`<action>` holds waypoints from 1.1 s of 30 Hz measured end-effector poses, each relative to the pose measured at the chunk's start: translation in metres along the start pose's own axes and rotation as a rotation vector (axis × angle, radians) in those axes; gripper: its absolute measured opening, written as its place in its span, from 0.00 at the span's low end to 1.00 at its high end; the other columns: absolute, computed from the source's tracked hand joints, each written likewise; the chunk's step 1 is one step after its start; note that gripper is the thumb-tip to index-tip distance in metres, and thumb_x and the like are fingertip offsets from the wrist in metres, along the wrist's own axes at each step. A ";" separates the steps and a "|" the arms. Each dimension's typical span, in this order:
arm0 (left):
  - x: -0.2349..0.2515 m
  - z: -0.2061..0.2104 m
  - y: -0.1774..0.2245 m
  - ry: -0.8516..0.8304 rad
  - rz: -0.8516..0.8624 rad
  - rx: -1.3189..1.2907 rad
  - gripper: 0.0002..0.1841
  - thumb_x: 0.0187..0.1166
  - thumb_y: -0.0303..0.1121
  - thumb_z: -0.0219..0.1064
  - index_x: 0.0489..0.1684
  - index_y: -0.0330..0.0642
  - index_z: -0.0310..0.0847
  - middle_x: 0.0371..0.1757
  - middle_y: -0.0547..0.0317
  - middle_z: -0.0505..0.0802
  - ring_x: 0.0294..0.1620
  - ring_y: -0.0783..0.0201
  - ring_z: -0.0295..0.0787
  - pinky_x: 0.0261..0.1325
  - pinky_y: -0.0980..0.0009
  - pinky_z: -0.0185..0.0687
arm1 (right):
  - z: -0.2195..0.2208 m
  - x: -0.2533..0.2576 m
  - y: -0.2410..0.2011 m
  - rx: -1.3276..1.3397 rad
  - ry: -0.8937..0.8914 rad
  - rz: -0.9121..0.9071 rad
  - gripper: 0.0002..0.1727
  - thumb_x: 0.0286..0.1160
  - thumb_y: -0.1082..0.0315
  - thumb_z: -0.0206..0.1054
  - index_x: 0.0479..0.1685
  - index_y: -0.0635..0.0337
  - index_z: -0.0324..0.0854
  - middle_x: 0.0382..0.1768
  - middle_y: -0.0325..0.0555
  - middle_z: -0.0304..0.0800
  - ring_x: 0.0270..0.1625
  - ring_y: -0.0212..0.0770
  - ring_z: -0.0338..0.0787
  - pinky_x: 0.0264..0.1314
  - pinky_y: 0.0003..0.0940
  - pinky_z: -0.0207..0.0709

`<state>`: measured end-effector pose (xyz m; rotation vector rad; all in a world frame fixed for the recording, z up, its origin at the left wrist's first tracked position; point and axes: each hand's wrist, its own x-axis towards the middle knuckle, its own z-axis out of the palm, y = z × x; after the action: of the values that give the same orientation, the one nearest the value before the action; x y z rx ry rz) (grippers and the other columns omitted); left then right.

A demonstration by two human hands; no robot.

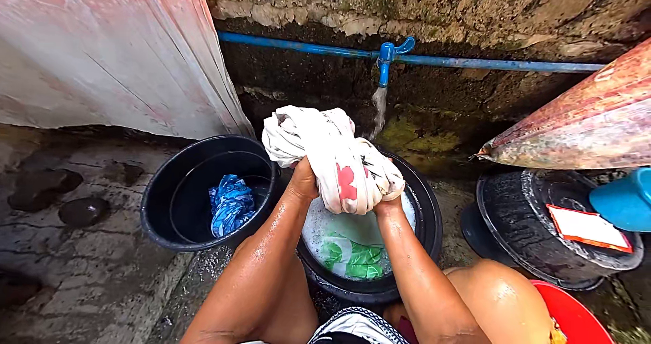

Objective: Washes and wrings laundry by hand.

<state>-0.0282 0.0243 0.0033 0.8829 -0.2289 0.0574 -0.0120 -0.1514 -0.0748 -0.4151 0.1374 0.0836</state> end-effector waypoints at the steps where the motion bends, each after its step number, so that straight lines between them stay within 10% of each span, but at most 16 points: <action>1: -0.002 0.002 -0.001 0.013 0.025 -0.025 0.13 0.78 0.58 0.68 0.37 0.63 0.90 0.36 0.69 0.98 0.37 0.75 0.96 0.42 0.75 0.93 | 0.002 -0.003 0.008 0.010 0.024 -0.109 0.23 0.95 0.57 0.33 0.52 0.50 0.77 0.39 0.38 0.92 0.47 0.34 0.93 0.51 0.37 0.89; 4: -0.004 0.006 -0.008 0.111 0.080 -0.115 0.18 0.81 0.60 0.62 0.35 0.63 0.90 0.34 0.69 0.98 0.37 0.76 0.96 0.42 0.75 0.93 | 0.010 -0.011 0.016 -0.155 0.078 -0.269 0.20 0.96 0.60 0.33 0.58 0.53 0.73 0.43 0.38 0.87 0.50 0.30 0.89 0.55 0.31 0.85; 9: -0.008 0.013 -0.013 0.242 0.174 -0.057 0.21 0.91 0.55 0.49 0.43 0.55 0.84 0.33 0.75 0.94 0.36 0.85 0.89 0.43 0.83 0.85 | -0.003 -0.039 0.025 -0.479 0.022 -0.021 0.19 0.94 0.74 0.37 0.74 0.67 0.64 0.58 0.46 0.81 0.62 0.25 0.80 0.66 0.21 0.75; 11: -0.010 0.007 -0.018 0.261 0.175 0.011 0.20 0.93 0.50 0.45 0.40 0.54 0.81 0.30 0.77 0.92 0.34 0.86 0.87 0.42 0.84 0.83 | -0.010 -0.040 0.030 -0.581 -0.026 -0.099 0.15 0.85 0.81 0.48 0.65 0.74 0.71 0.50 0.47 0.84 0.55 0.25 0.82 0.61 0.21 0.77; 14: -0.011 0.006 -0.022 0.270 0.089 -0.041 0.25 0.95 0.44 0.33 0.36 0.57 0.80 0.28 0.77 0.93 0.33 0.85 0.88 0.42 0.83 0.85 | -0.033 -0.027 0.032 -0.296 -0.252 -0.151 0.09 0.78 0.73 0.60 0.38 0.52 0.85 0.32 0.32 0.93 0.41 0.24 0.92 0.48 0.23 0.84; 19: -0.006 0.001 -0.008 0.259 -0.065 0.013 0.27 0.97 0.42 0.23 0.54 0.50 0.74 0.39 0.71 0.89 0.44 0.83 0.85 0.50 0.82 0.82 | -0.024 -0.009 0.021 0.124 -0.433 0.013 0.11 0.75 0.56 0.69 0.38 0.50 0.94 0.35 0.39 0.98 0.41 0.34 0.97 0.48 0.32 0.90; 21: 0.002 0.006 0.000 0.276 -0.014 -0.059 0.26 0.96 0.45 0.28 0.45 0.55 0.77 0.34 0.74 0.92 0.38 0.84 0.89 0.45 0.82 0.86 | -0.011 -0.005 0.011 0.083 -0.247 -0.056 0.20 0.89 0.57 0.49 0.38 0.49 0.87 0.34 0.38 0.96 0.41 0.34 0.96 0.47 0.33 0.90; 23: 0.008 0.002 0.004 0.150 0.081 -0.231 0.20 0.88 0.57 0.54 0.38 0.58 0.88 0.34 0.68 0.97 0.36 0.76 0.95 0.41 0.76 0.92 | 0.013 0.001 -0.002 0.005 -0.075 -0.084 0.26 0.95 0.55 0.32 0.44 0.48 0.80 0.35 0.37 0.93 0.43 0.33 0.94 0.47 0.34 0.89; 28: 0.029 -0.021 0.004 -0.416 0.036 -0.415 0.24 0.57 0.50 0.84 0.53 0.54 0.93 0.52 0.58 0.97 0.55 0.61 0.95 0.58 0.58 0.91 | 0.043 0.031 -0.024 -0.032 0.052 -0.069 0.21 0.94 0.52 0.39 0.51 0.49 0.78 0.37 0.40 0.90 0.43 0.36 0.92 0.46 0.39 0.88; 33: 0.068 -0.023 -0.009 -0.318 -0.047 -0.095 0.35 0.51 0.67 0.83 0.57 0.60 0.88 0.53 0.64 0.97 0.57 0.64 0.93 0.63 0.60 0.90 | 0.041 0.079 -0.043 -0.243 0.039 -0.137 0.14 0.94 0.61 0.46 0.55 0.52 0.77 0.39 0.40 0.88 0.44 0.33 0.89 0.48 0.35 0.86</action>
<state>0.0430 0.0332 -0.0031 0.7992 -0.5040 -0.1378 0.0758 -0.1698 -0.0324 -0.6682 0.1375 -0.0438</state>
